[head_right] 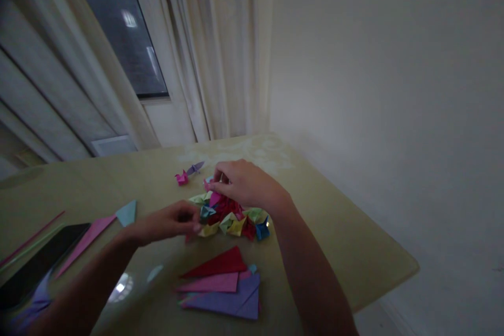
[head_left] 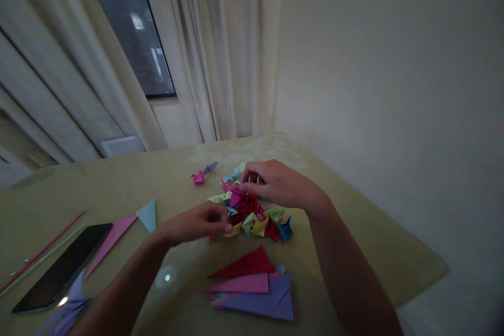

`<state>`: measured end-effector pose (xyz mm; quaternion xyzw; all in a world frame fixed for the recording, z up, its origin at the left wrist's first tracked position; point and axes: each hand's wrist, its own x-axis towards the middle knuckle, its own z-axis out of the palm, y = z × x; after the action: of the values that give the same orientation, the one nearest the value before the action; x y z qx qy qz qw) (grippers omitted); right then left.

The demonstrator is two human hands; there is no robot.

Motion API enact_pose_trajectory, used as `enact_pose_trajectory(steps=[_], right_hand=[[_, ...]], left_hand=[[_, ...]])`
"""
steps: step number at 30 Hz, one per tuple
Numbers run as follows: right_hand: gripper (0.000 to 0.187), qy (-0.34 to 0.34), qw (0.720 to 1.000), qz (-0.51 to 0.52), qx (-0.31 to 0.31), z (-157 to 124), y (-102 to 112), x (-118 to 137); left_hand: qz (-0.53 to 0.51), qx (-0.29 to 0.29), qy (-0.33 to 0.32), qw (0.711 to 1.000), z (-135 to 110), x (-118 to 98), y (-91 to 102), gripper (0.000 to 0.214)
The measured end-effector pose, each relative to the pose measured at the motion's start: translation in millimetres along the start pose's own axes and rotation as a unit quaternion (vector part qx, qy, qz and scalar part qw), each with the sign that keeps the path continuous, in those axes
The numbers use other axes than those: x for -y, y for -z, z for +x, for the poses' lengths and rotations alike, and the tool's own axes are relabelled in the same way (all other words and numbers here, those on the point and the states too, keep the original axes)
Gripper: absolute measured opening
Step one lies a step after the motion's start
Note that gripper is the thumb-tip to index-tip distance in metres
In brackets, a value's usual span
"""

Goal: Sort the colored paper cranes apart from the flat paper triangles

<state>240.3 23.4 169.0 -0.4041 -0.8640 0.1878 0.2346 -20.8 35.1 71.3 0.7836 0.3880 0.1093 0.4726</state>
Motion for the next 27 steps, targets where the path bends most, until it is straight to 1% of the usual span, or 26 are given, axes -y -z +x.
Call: enact_pose_trajectory(steps=[1, 2, 3, 4, 5, 6, 7, 8, 10, 12, 14, 15, 16, 17, 18, 19, 20, 21, 22, 23, 24, 25, 27], right_hand=[[0.01, -0.004, 1.0, -0.004, -0.004, 0.0, 0.7, -0.8], [0.009, -0.007, 1.0, -0.008, -0.007, 0.0, 1.2, -1.5], [0.009, -0.009, 1.0, -0.01, -0.01, 0.1, 1.3, -2.1], [0.008, -0.008, 1.0, -0.011, -0.012, 0.1, 1.1, -2.5], [0.009, -0.007, 1.0, -0.011, -0.012, -0.1, 0.7, -2.8], [0.009, -0.006, 1.0, -0.011, -0.012, -0.5, 0.1, -3.0], [0.01, -0.005, 1.0, -0.012, -0.011, -1.0, -0.4, -3.3], [0.012, -0.005, 1.0, -0.014, -0.009, -1.7, -0.8, -3.8], [0.014, -0.004, 1.0, -0.021, -0.003, -2.8, -1.2, -5.4], [0.013, -0.007, 1.0, -0.027, -0.001, -2.2, -1.5, -8.0], [0.011, -0.017, 0.999, -0.033, -0.019, 1.4, -3.2, -10.8], [0.012, -0.021, 0.998, -0.036, -0.038, 4.3, -4.9, -12.0], [0.016, -0.022, 0.997, -0.037, -0.062, 7.8, -7.3, -12.9], [0.022, -0.02, 0.995, -0.036, -0.089, 11.5, -10.1, -13.6], [0.03, -0.012, 0.993, -0.031, -0.112, 15.2, -13.1, -14.0], [0.037, -0.002, 0.991, -0.024, -0.13, 18.6, -16.1, -14.1], [0.04, 0.008, 0.99, -0.017, -0.139, 21.4, -18.7, -14.1], [0.037, 0.017, 0.99, -0.01, -0.141, 23.6, -20.7, -14.0], [0.03, 0.027, 0.99, -0.006, -0.138, 25.0, -22.0, -13.9], [0.02, 0.035, 0.99, -0.005, -0.134, 25.9, -22.6, -14.0], [0.013, 0.041, 0.991, -0.005, -0.131, 26.2, -22.6, -14.4], [0.008, 0.043, 0.991, -0.007, -0.127, 26.3, -22.2, -15.2], [0.008, 0.036, 0.993, -0.023, -0.115, 25.9, -21.1, -18.0]], left_hand=[[-0.022, -0.054, -0.002, 0.998, 1.7, 4.6, 13.7, 0.044], [-0.02, -0.137, 0.001, 0.99, 5.3, 11.2, 27.0, 0.045], [0.008, -0.235, 0.001, 0.972, 10.5, 20.0, 39.0, 0.044], [0.06, -0.327, 0.005, 0.943, 17.1, 31.0, 48.9, 0.041], [0.126, -0.397, 0.022, 0.909, 24.3, 43.6, 56.0, 0.038], [0.196, -0.434, 0.042, 0.878, 31.6, 57.1, 60.4, 0.038], [0.251, -0.445, 0.07, 0.857, 38.2, 70.4, 62.2, 0.038], [0.279, -0.439, 0.093, 0.849, 43.6, 82.6, 62.3, 0.035], [0.293, -0.434, 0.116, 0.844, 50.2, 99.9, 60.7, 0.03], [0.278, -0.441, 0.121, 0.845, 51.4, 102.9, 61.2, 0.031], [0.23, -0.452, 0.107, 0.855, 48.7, 89.2, 64.7, 0.03], [0.189, -0.455, 0.086, 0.866, 46.3, 76.5, 66.3, 0.029], [0.139, -0.45, 0.046, 0.881, 43.4, 60.8, 66.9, 0.029], [0.095, -0.427, -0.018, 0.899, 40.1, 42.9, 65.8, 0.031], [0.06, -0.406, -0.078, 0.908, 36.5, 24.0, 62.8, 0.033], [0.038, -0.378, -0.122, 0.917, 32.6, 5.2, 58.1, 0.034], [0.025, -0.354, -0.15, 0.923, 28.7, -12.2, 52.3, 0.032], [0.02, -0.336, -0.168, 0.927, 25.1, -27.0, 46.0, 0.031], [0.02, -0.323, -0.178, 0.929, 22.2, -38.4, 40.5, 0.029], [0.014, -0.31, -0.186, 0.932, 20.2, -45.5, 36.5, 0.029], [0.004, -0.302, -0.191, 0.934, 19.6, -47.8, 34.7, 0.029], [-0.006, -0.298, -0.194, 0.935, 20.7, -45.3, 35.4, 0.03], [-0.014, -0.312, -0.185, 0.932, 27.9, -26.7, 43.1, 0.034]])
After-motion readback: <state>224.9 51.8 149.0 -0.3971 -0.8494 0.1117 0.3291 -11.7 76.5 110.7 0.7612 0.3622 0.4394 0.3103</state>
